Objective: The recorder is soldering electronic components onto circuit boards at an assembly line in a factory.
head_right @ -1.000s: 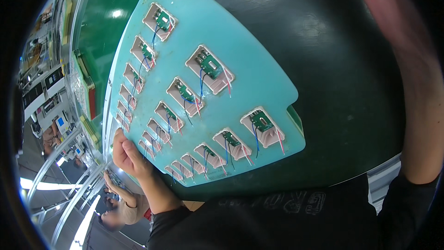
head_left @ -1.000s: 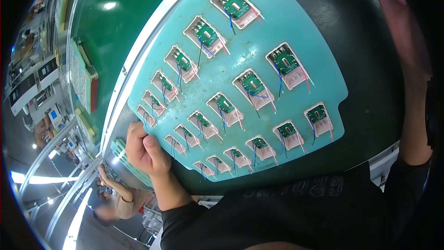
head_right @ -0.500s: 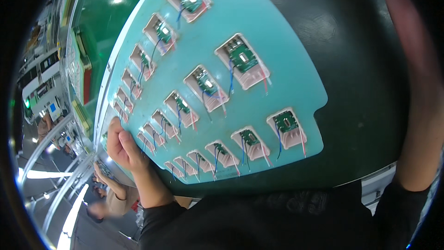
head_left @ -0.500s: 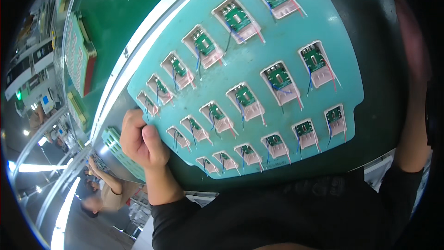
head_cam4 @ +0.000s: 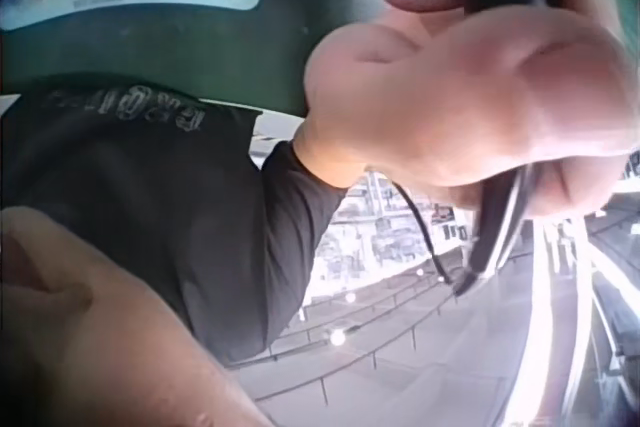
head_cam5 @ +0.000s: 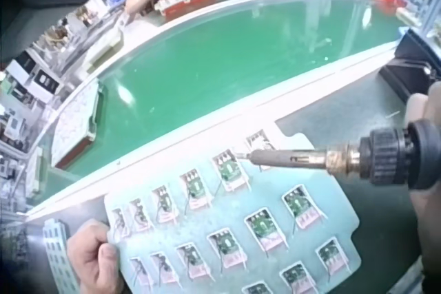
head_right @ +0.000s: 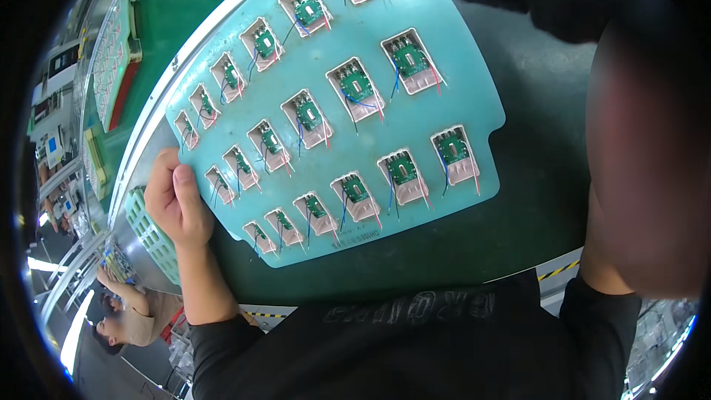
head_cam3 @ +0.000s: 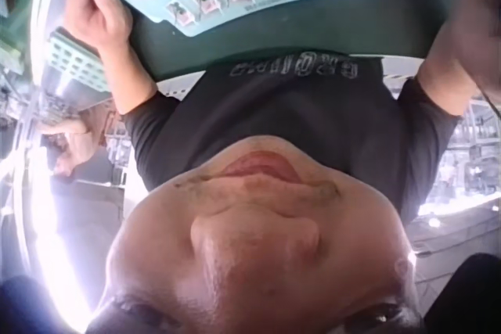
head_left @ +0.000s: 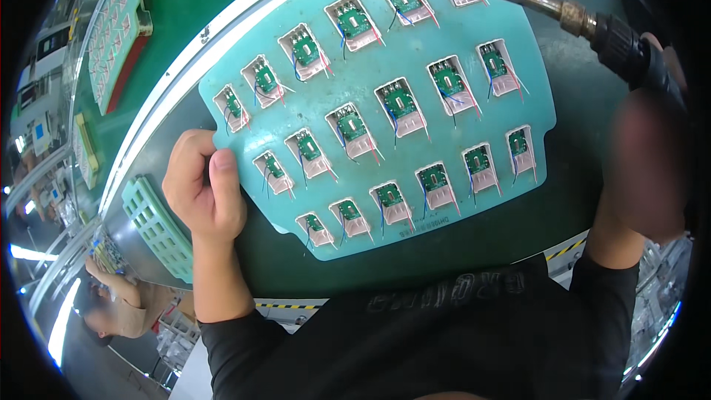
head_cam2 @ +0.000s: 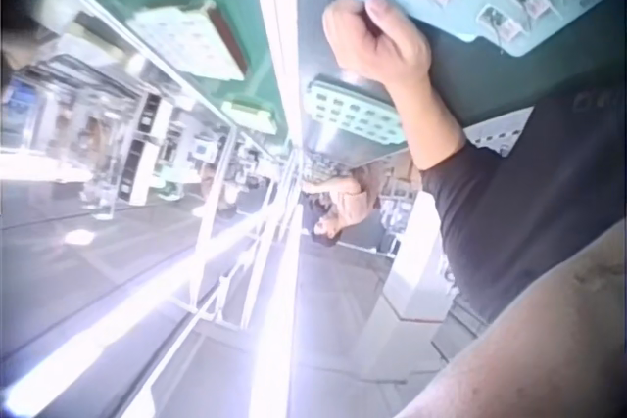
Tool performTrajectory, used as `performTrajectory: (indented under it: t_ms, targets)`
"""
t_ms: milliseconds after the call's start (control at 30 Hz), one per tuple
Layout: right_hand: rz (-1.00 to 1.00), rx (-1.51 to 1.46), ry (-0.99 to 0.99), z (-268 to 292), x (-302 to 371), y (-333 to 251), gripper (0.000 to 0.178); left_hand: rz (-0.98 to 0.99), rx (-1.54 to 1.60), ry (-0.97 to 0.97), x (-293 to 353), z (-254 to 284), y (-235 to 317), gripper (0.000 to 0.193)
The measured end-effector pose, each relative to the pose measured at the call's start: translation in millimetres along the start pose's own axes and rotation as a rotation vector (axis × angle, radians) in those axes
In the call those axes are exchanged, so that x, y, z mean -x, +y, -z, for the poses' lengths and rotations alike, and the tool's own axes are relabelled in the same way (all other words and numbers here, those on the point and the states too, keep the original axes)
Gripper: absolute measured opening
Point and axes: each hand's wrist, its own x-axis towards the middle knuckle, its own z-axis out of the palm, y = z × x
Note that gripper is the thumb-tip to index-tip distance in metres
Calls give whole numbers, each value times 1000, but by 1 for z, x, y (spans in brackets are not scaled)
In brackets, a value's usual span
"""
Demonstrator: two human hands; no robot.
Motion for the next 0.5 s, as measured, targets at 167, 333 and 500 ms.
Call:
performTrajectory:
  t_ms: [167, 333, 500]
  targets:
    - [-1, 18, -27, -80, -37, -32, 31, -8, -31, -14, -5, -1, 5, 14]
    - [-2, 18, -52, -112, -49, -43, 31, -17, -55, -25, -6, 3, 6, 14]
    - [105, 42, -187, -110, -48, -42, 28, -13, -49, -29, -4, 4, 5, 13]
